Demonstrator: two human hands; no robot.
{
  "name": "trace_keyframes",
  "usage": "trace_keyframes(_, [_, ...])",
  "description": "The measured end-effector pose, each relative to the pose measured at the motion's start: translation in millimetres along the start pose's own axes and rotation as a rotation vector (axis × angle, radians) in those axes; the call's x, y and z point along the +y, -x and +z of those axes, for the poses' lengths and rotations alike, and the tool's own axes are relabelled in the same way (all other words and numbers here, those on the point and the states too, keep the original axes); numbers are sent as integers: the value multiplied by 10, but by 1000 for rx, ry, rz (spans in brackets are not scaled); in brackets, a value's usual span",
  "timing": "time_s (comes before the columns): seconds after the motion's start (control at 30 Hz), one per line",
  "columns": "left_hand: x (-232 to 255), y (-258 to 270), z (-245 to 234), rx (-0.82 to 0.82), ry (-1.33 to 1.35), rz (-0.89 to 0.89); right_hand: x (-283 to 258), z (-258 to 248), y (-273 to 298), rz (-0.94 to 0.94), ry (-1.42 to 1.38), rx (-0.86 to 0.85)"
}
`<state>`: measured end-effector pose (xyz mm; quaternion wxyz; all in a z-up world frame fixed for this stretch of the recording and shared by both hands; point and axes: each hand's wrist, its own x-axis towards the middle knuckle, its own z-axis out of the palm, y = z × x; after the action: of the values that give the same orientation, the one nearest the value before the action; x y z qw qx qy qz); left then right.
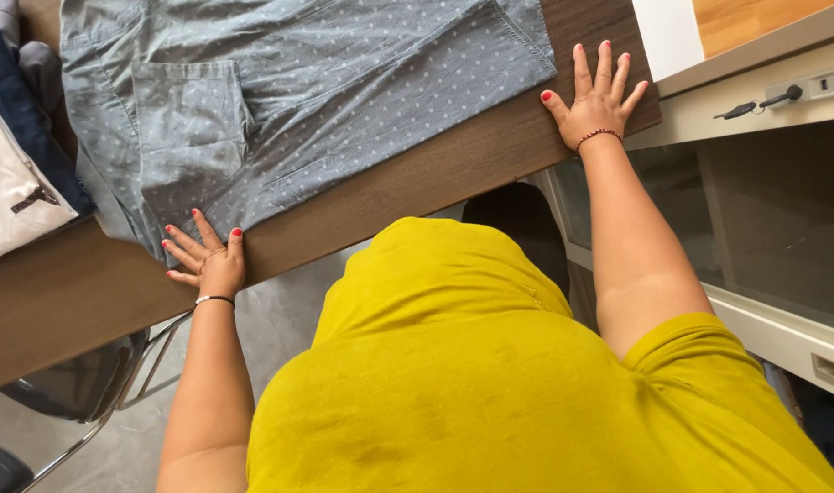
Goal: Folding a grey patterned shirt on a table and placing it back into a closet.
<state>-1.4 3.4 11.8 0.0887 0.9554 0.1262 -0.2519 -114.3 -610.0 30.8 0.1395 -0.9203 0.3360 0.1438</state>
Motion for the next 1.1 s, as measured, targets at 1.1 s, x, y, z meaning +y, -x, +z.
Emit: trace_keyframes(1.1, [-177,-64,215,119,16,119,134,206,-40,-107,48,273])
